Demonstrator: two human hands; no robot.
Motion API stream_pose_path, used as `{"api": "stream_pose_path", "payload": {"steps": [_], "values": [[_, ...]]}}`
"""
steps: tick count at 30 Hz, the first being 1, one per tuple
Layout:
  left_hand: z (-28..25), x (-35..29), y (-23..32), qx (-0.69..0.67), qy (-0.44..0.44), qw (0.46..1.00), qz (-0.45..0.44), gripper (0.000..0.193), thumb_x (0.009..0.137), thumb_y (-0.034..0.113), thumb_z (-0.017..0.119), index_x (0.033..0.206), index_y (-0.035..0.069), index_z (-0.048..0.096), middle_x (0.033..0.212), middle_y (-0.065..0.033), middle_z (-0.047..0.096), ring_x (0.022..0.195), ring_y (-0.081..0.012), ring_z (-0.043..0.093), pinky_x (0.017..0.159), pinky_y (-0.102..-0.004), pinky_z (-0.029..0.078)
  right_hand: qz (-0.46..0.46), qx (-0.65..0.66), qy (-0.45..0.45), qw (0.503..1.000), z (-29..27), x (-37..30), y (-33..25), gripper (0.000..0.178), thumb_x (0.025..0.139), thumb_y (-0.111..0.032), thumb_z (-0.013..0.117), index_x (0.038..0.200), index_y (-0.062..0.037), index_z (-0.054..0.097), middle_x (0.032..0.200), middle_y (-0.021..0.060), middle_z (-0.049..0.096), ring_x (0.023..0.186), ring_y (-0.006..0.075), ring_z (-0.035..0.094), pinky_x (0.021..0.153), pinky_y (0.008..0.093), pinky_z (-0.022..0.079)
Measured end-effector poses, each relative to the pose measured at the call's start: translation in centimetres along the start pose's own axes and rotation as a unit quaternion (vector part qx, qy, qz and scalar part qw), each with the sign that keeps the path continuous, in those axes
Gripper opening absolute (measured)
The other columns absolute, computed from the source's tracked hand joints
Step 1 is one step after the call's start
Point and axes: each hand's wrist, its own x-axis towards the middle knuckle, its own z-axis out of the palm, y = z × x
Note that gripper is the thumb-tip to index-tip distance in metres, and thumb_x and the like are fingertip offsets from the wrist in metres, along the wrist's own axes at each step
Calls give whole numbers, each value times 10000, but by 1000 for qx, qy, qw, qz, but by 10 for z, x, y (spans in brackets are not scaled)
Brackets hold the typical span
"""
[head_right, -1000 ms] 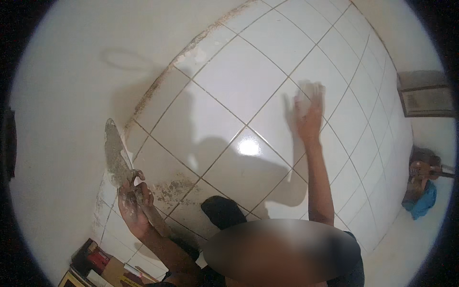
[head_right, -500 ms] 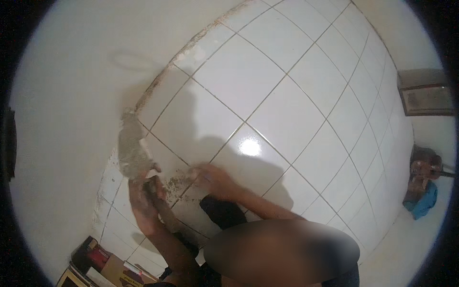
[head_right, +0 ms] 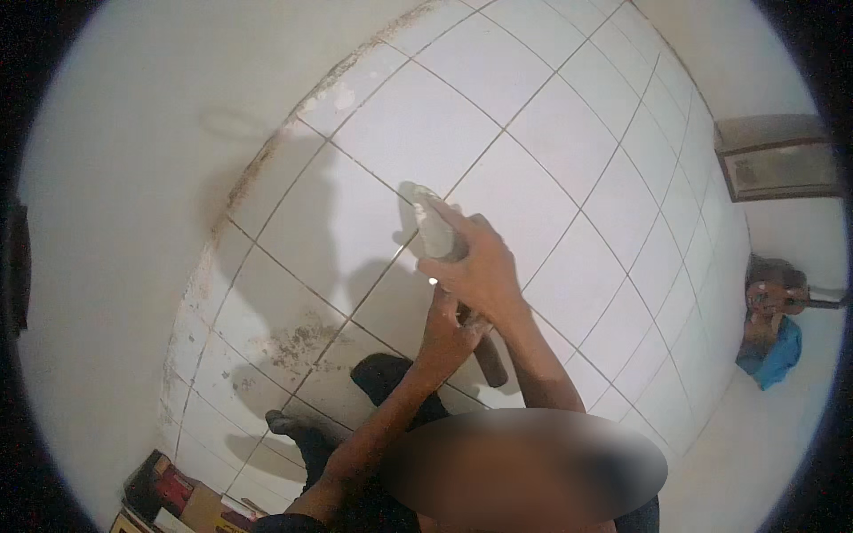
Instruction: Apply plaster or filler to a wall surface and smooth it using a trowel and hands.
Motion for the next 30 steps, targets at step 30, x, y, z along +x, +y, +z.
{"api": "stream_pose_path", "payload": {"steps": [30], "values": [[-195, 53, -67, 457, 352, 817, -11, 258, 853, 241, 634, 927, 3, 567, 1101, -181, 433, 1049, -360, 387, 950, -507, 319, 35, -297, -85, 950, 16, -19, 10, 788, 581, -456, 821, 1302, -214, 617, 1067, 172, 562, 832, 339, 673, 741, 431, 563]]}}
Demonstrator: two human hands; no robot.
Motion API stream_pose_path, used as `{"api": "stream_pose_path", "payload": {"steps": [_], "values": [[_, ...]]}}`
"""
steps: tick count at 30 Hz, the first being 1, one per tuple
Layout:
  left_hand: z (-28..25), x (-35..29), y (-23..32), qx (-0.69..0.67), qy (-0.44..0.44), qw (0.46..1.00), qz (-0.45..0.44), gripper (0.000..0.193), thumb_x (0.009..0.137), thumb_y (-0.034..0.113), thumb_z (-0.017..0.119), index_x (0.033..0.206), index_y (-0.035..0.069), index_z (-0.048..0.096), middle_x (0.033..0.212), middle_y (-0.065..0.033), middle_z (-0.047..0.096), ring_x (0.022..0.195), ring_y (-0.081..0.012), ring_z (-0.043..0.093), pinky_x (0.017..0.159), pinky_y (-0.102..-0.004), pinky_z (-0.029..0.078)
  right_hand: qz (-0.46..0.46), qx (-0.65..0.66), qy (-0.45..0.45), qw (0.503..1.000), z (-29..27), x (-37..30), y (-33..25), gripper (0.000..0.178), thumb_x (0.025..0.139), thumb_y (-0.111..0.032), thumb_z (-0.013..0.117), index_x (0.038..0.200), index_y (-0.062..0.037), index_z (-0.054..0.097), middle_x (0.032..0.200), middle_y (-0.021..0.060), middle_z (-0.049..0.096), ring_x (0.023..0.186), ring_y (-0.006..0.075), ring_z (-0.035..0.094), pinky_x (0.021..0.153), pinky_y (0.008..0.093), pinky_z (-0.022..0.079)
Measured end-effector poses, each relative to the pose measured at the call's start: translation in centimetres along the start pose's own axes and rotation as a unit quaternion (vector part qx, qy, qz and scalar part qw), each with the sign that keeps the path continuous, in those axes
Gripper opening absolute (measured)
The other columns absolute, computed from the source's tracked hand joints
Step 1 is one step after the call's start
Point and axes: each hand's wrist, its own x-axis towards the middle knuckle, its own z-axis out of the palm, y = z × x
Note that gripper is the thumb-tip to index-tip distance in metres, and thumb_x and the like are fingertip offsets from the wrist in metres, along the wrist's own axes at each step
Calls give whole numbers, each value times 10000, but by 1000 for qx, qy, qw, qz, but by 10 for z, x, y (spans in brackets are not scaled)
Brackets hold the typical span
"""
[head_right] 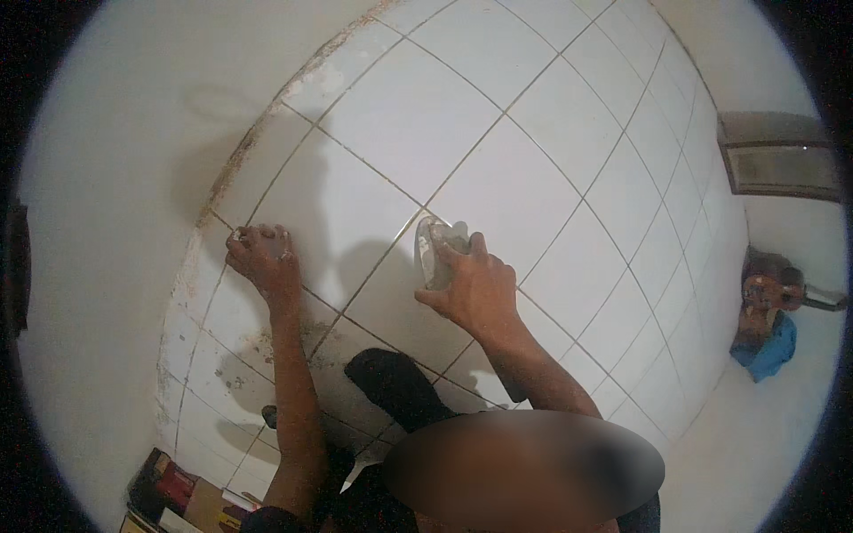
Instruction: Apply plaster or filler to a wall surface and smooth it using a trowel and hands.
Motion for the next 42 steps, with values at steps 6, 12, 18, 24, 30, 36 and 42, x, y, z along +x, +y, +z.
{"api": "stream_pose_path", "payload": {"steps": [6, 12, 18, 24, 30, 36, 42], "values": [[-4, -1, 5, 16, 9, 1000, 3, 249, 853, 240, 636, 904, 9, 557, 1109, -186, 434, 1045, -358, 388, 947, -506, 326, 10, 37, 5, 999, -2, 1, -3, 764, 588, -429, 818, 1292, -202, 625, 1051, 169, 571, 799, 336, 673, 728, 434, 563], [-1, -1, 1, 33, 3, 999, 2, 234, 853, 225, 645, 880, 16, 545, 1113, -179, 436, 1041, -356, 392, 938, -500, 338, 10, 36, -20, 999, 4, 4, -4, 742, 618, -471, 808, 1259, -139, 635, 1077, 183, 553, 862, 347, 672, 724, 451, 559], [0, 1, 2, 24, 14, 1000, 14, 231, 858, 231, 647, 890, 27, 544, 1112, -179, 437, 1033, -357, 396, 922, -511, 337, 15, 70, 24, 997, -1, 10, -5, 770, 575, -425, 830, 1256, -115, 646, 997, 176, 585, 816, 337, 663, 740, 428, 556], [-2, 2, -2, 29, 7, 999, 18, 242, 863, 246, 640, 897, 27, 544, 1106, -181, 443, 1040, -361, 398, 934, -511, 331, -15, 54, 74, 996, 22, -1, 5, 816, 558, -429, 836, 1284, -121, 625, 968, 181, 589, 788, 339, 670, 726, 423, 567], [-2, 0, 4, 43, 9, 999, 13, 284, 839, 249, 667, 959, 12, 568, 1116, -191, 457, 1050, -371, 414, 938, -504, 339, 1, 66, 81, 995, 5, 7, -1, 725, 544, -425, 854, 1199, -162, 688, 903, 151, 584, 790, 326, 680, 707, 429, 566], [0, 1, -4, 38, 17, 999, 31, 239, 831, 205, 670, 934, 15, 567, 1112, -182, 445, 1028, -362, 402, 923, -497, 346, -3, 54, 16, 998, 9, 0, -3, 805, 619, -472, 827, 1326, -175, 578, 1100, 192, 565, 871, 358, 678, 726, 437, 578], [4, 0, 1, 21, 14, 999, 28, 216, 832, 201, 659, 908, 24, 561, 1106, -180, 447, 1015, -360, 408, 903, -497, 348, -13, 41, 88, 995, 19, -1, 2, 800, 562, -441, 839, 1286, -174, 628, 1014, 182, 594, 799, 337, 667, 726, 428, 556]]}}
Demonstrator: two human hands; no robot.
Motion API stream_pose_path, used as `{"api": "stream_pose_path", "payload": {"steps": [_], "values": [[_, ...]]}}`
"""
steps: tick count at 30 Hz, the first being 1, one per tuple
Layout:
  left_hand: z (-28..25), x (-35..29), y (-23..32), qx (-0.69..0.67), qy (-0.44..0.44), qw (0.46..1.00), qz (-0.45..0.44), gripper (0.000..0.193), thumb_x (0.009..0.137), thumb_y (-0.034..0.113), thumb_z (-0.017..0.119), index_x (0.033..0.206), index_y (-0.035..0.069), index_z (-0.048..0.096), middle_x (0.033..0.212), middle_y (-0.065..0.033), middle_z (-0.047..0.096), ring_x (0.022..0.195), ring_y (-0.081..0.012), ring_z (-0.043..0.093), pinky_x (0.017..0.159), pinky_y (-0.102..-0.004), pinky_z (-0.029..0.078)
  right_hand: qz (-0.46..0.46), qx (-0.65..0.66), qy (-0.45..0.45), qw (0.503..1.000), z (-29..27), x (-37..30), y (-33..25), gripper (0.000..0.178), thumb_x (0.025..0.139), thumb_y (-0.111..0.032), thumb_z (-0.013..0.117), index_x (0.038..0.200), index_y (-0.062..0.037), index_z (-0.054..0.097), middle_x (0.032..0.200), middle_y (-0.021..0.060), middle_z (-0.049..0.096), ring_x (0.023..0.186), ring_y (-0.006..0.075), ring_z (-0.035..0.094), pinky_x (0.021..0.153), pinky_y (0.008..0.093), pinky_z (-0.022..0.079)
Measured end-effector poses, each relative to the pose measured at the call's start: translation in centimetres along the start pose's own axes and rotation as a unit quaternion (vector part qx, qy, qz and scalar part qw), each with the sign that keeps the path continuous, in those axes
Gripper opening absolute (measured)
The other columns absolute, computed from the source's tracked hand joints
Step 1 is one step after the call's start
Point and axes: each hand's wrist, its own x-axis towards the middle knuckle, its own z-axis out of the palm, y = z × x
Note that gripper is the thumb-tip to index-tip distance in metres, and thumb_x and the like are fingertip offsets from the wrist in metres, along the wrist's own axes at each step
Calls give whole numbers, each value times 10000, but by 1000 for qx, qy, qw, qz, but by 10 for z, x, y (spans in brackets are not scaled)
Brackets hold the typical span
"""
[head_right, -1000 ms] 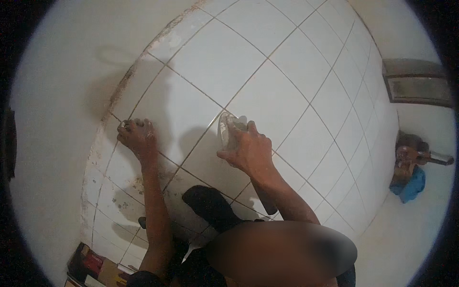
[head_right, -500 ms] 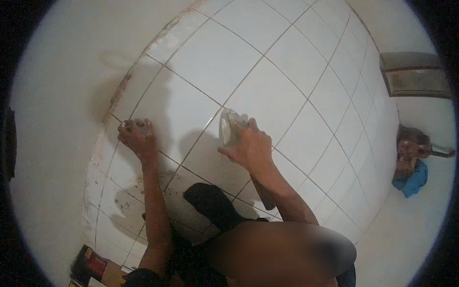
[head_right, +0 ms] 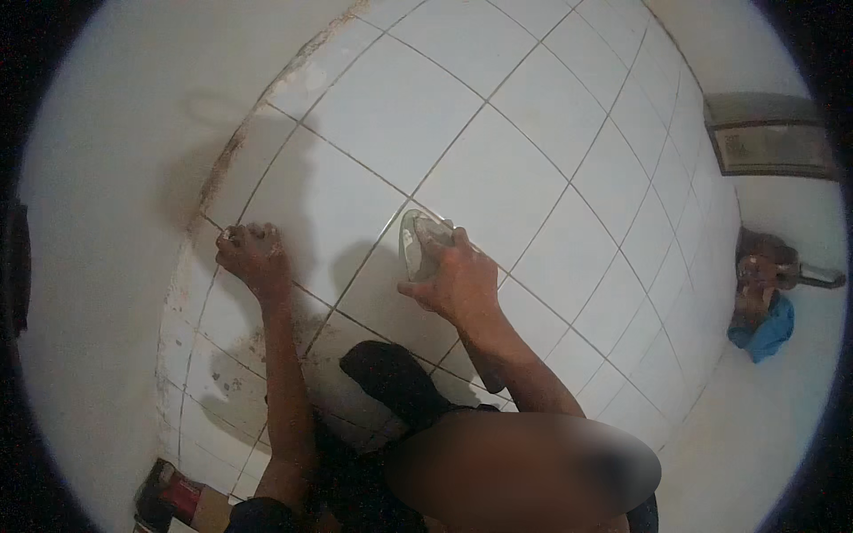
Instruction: Apply plaster or filler to a wall surface and smooth it using a trowel and hands.
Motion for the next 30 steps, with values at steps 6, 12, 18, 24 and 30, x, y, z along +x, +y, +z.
{"api": "stream_pose_path", "payload": {"steps": [6, 12, 18, 24, 30], "values": [[-1, 2, -7, 19, -3, 1000, 16, 203, 826, 203, 657, 878, 39, 550, 1103, -184, 454, 1030, -363, 409, 921, -502, 338, 58, 54, -78, 994, -12, 7, -6, 789, 575, -443, 825, 1282, -152, 630, 1034, 201, 594, 867, 351, 659, 789, 440, 546], [-12, 3, -5, 28, 15, 999, 0, 235, 803, 213, 673, 887, 30, 550, 1144, -203, 454, 1067, -372, 400, 939, -513, 335, 71, 97, -123, 985, -20, -22, 4, 812, 614, -447, 811, 1350, -209, 566, 1064, 208, 603, 997, 356, 638, 852, 453, 527], [-107, 50, -7, 16, -300, 948, 104, 342, 808, 241, 684, 1057, 26, 589, 1129, -203, 499, 1059, -354, 470, 939, -478, 392, 73, 135, -83, 985, -20, -26, 17, 799, 619, -431, 811, 1349, -220, 567, 1059, 191, 611, 984, 359, 641, 862, 443, 518], [-267, 100, -30, 149, -465, 714, 501, 359, 855, 252, 656, 1132, 32, 599, 1111, -202, 550, 1036, -341, 545, 940, -460, 425, 138, 114, -111, 978, -42, -17, -10, 881, 616, -615, 765, 1376, -231, 537, 1109, 212, 614, 1032, 381, 632, 882, 451, 513], [-324, 127, -45, 194, -470, 764, 398, 311, 874, 230, 633, 1105, 23, 608, 1125, -216, 573, 1046, -356, 567, 960, -464, 424, 94, 60, -86, 990, -33, 23, -22, 885, 631, -542, 762, 1399, -191, 497, 1119, 184, 652, 1048, 360, 636, 895, 465, 516]]}}
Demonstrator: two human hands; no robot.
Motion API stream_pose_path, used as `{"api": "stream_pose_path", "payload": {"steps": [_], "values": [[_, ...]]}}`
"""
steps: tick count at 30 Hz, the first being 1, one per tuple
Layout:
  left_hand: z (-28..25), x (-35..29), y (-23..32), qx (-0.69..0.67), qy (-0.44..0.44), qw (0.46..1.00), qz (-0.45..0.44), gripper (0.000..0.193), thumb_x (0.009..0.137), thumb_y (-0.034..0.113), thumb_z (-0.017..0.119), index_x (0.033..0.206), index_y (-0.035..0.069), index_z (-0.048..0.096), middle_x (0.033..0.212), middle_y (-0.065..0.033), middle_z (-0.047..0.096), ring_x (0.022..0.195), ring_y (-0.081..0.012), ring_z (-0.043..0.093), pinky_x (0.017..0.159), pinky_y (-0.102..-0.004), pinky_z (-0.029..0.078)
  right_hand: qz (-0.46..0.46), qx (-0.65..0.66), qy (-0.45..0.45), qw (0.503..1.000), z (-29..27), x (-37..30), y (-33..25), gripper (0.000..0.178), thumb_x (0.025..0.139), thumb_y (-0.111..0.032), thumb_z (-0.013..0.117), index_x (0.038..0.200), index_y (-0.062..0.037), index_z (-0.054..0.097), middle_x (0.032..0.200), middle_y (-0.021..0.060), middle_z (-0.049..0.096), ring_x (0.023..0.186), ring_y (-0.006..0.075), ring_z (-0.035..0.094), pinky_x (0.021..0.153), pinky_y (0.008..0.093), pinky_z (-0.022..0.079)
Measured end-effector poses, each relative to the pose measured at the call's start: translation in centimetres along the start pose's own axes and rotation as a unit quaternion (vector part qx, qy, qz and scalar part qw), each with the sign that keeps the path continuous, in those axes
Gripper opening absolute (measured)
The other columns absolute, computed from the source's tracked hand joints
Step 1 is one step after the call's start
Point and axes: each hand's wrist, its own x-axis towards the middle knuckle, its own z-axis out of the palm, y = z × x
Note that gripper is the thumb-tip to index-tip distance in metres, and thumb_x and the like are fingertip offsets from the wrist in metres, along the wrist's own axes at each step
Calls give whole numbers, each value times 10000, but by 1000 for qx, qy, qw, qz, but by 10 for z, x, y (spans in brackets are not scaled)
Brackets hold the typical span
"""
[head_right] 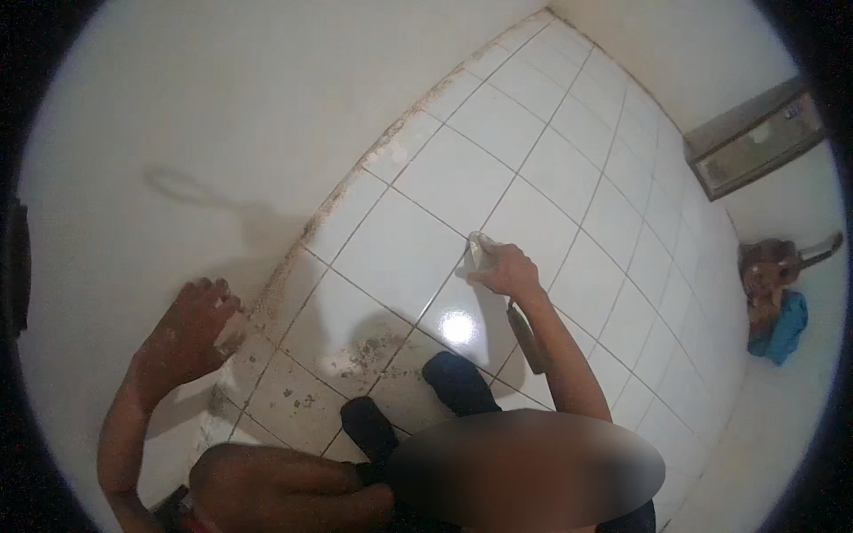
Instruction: Apply plaster or filler to a wall surface and smooth it using a trowel and hands.
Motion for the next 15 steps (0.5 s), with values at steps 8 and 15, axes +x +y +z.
{"api": "stream_pose_path", "payload": {"steps": [8, 15], "values": [[104, -23, -27, -87, 49, 994, 35, 313, 843, 238, 670, 1078, 43, 600, 1034, -174, 571, 982, -338, 553, 882, -458, 435, 7, -120, 1, 993, 3, 3, 46, 808, 708, -396, 758, 1436, -252, 437, 1206, 185, 635, 1113, 412, 585, 965, 474, 482], [141, -28, -18, -152, 50, 985, -60, 367, 865, 292, 692, 1131, 50, 618, 1129, -181, 610, 1120, -363, 558, 1004, -445, 413, 22, -95, 90, 991, -24, 52, 60, 809, 682, -564, 727, 1381, -216, 517, 1154, 239, 583, 1058, 387, 604, 906, 472, 503]]}}
